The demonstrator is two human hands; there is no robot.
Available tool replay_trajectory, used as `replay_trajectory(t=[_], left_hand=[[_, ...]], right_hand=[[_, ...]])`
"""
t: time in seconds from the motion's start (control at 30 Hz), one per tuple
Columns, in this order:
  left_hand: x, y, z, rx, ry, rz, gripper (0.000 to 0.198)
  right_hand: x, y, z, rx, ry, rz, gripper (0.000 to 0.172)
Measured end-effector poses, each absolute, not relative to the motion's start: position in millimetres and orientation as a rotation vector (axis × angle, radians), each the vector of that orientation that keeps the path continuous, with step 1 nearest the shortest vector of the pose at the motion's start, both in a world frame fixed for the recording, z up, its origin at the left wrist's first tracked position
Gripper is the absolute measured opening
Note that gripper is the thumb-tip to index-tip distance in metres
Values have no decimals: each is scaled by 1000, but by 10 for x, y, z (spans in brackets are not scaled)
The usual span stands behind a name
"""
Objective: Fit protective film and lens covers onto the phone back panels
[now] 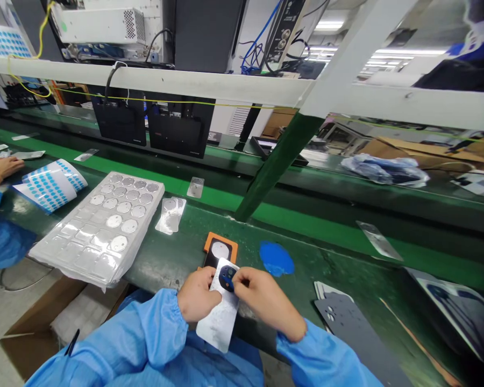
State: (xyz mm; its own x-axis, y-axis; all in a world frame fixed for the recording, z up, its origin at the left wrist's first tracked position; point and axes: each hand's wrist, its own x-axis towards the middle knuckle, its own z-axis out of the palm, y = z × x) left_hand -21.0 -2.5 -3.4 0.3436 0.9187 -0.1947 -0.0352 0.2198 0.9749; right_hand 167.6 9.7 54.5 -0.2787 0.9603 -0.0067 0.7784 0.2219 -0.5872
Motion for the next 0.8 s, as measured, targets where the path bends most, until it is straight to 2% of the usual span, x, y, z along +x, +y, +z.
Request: replay_trajectory(t=[0.07,0.17,0.2,0.27,0.33,0.4,0.53,0.67,0.73,0.8], left_hand=[[-209,-33,-30,1036,966,851,41],[-217,-43,-18,836,899,885,40],[-221,-44,-13,773,889,894,41],[-228,-41,-5,674,888,894,44],[-223,-30,8,600,885,887,44],[-190,-14,33,522,832,898,42],[-29,17,140,363,622,958,33],[168,34,297,259,426,910,29],[213,55,348,283,401,834,27],[189,96,341,380,457,781,27]], right_hand=[[1964,279,578,-1680,-2027,715,21],[2434,582,539,-1900,-1867,279,35],[2559,671,492,-1957,-1835,85,36],[2730,804,362,-1989,-1860,-149,27],[2791,852,226,-1942,-1983,-133,13],[2748,787,134,-1876,-2070,-110,17],[2337,283,59,-1640,-2203,-70,48],[1766,-313,-37,-1152,-2276,143,90],[1631,-413,-57,-1027,-2188,112,87],[1638,-361,-23,-965,-2141,84,69]])
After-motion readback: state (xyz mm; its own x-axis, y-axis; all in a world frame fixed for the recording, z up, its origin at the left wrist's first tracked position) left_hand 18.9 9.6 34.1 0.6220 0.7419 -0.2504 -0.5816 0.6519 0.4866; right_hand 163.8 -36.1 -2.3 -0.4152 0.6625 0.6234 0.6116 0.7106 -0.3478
